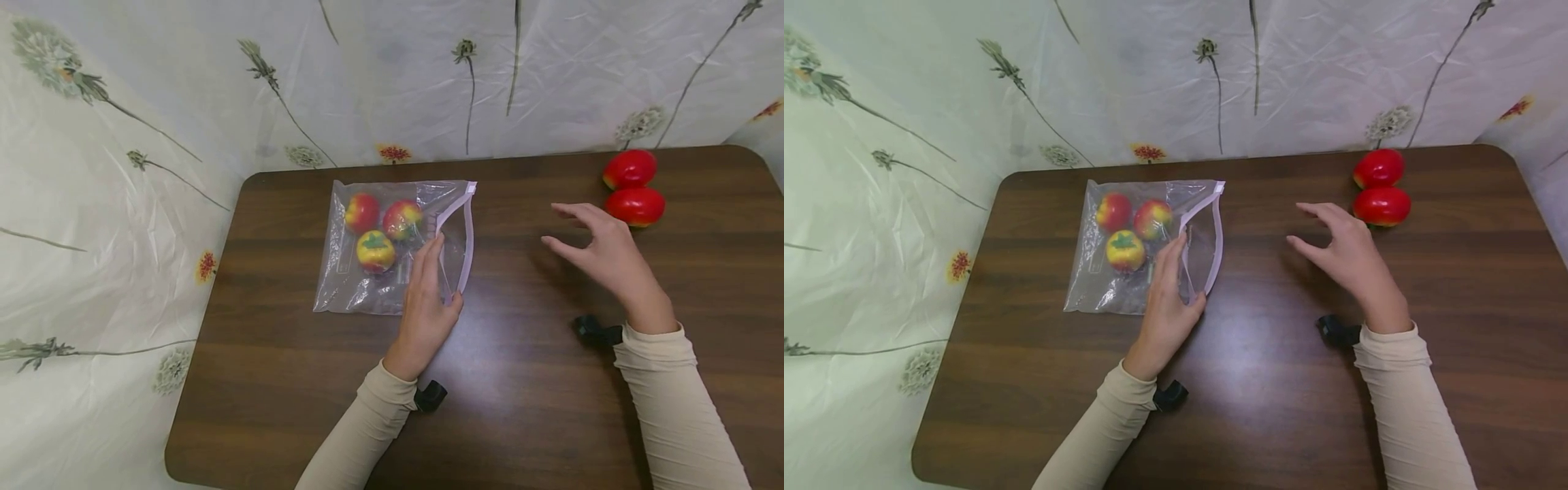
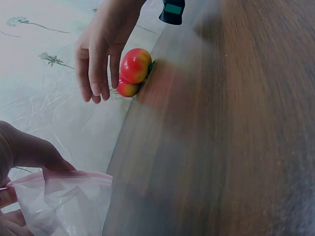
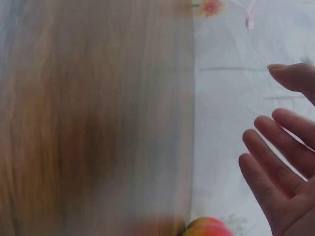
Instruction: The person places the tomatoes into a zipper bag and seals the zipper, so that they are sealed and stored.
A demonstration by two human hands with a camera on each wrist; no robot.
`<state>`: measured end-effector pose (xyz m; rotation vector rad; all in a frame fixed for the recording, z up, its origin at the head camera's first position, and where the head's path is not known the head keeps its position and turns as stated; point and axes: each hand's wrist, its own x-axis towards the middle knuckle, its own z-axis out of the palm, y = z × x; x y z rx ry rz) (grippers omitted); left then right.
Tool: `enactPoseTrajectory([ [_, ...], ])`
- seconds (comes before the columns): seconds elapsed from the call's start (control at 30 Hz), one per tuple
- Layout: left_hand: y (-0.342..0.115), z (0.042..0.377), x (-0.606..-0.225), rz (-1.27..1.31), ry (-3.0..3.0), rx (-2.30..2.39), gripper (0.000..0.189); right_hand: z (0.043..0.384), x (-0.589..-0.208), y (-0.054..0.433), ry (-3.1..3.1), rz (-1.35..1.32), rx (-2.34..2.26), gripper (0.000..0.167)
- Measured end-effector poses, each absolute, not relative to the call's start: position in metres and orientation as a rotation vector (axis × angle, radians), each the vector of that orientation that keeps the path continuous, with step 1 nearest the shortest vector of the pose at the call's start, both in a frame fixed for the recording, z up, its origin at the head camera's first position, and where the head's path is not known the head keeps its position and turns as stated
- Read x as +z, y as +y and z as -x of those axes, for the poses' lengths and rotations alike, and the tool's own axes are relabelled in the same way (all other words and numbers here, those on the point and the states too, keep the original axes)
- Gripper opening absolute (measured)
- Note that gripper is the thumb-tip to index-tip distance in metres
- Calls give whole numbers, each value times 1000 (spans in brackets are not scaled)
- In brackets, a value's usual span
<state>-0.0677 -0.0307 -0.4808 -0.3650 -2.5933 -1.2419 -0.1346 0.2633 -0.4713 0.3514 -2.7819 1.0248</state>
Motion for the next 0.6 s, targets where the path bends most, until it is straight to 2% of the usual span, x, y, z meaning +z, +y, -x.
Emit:
enactPoseTrajectory([
  [0.3, -29, 69, -481, 358, -2593, -1249, 99, 136, -472, 283, -2703, -134, 1022, 67],
  [0.6, -29, 70, -479, 353, -2597, -1252, 99, 140, -473, 303, -2595, 183, 988, 65],
])
